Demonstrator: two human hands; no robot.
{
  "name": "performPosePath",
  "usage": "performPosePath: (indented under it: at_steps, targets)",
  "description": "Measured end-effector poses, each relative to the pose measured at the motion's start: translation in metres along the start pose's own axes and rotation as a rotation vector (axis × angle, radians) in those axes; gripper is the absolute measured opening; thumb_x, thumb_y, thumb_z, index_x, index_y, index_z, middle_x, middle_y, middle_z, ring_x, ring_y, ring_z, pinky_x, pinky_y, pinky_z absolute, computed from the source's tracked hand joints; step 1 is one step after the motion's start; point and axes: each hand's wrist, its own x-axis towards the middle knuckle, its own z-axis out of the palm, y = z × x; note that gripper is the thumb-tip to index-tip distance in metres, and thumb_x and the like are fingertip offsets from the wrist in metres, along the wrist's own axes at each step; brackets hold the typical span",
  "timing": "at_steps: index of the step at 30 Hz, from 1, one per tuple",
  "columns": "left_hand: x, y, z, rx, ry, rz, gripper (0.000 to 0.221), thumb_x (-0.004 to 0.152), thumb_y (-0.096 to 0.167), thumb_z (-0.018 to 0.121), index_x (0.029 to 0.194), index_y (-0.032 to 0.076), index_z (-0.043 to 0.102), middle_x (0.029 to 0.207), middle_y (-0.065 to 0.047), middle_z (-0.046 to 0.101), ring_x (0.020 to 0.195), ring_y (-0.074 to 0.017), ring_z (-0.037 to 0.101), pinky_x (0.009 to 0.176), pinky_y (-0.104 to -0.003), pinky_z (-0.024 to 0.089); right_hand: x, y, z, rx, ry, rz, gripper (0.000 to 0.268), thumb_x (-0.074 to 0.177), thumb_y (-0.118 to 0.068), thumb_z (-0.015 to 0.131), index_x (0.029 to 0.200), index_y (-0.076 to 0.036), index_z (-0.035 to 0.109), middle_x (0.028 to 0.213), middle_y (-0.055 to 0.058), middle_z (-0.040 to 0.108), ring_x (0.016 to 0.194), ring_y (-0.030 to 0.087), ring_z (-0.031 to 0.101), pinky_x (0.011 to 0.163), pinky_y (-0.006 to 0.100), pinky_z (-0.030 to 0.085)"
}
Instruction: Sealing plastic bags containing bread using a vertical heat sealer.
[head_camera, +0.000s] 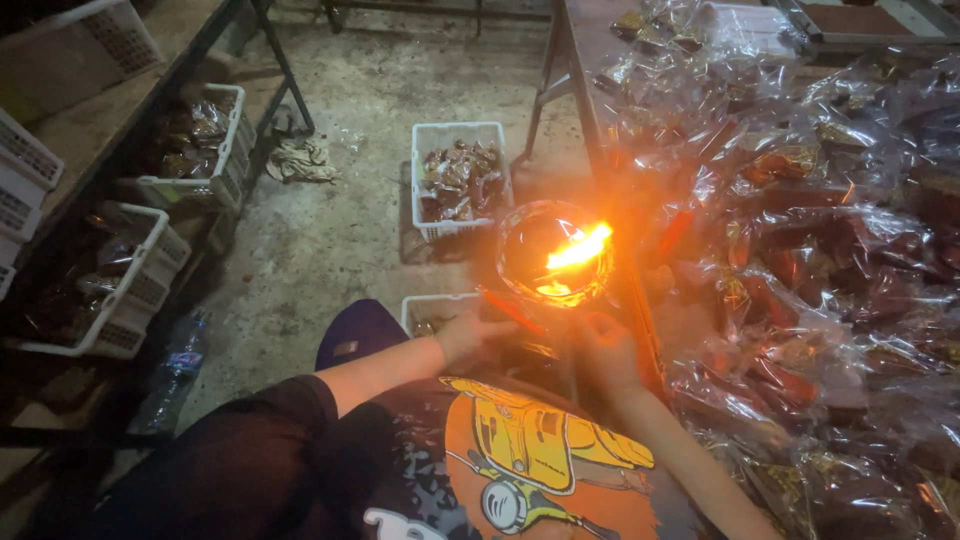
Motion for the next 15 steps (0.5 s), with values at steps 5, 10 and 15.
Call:
performPosePath:
  at_steps: [5,10,15]
  targets:
    - [-0.005,0.002,0.022,0.222,0.179,0.225,0.040,0.084,0.003,0.081,0.120,-0.001,0.064,0.109,-0.015,0.075,0.094,-0.0319,0.074,0.082,-0.040,0.061,-0.140,-0.228,0.015,0.421,-0.022,0.383,0.025,0.091,-0.014,0.061,0.084,0.010,0.062,0.101,0.020,0.061,0.096,0.035,0.064,0.090,0.063,0.057]
    - [0.030,-0.010,-0.026,0.164,0.201,0.133,0.037,0.090,0.019,0.076,0.123,0.009,0.065,0.100,-0.014,0.073,0.090,-0.0310,0.076,0.084,-0.041,0.063,-0.045,-0.077,0.005,0.276,-0.092,0.190,0.026,0.090,-0.021,0.077,0.093,0.003,0.068,0.079,0.013,0.062,0.079,0.027,0.067,0.084,0.057,0.057]
    - [0.018,-0.009,-0.021,0.156,0.177,0.125,0.043,0.088,0.017,0.083,0.127,0.012,0.064,0.113,-0.013,0.075,0.100,-0.0342,0.074,0.090,-0.050,0.060,0.013,-0.001,0.001,-0.243,-0.115,-0.225,0.042,0.084,-0.041,0.085,0.109,-0.008,0.079,0.105,0.016,0.078,0.108,0.033,0.072,0.094,0.047,0.057]
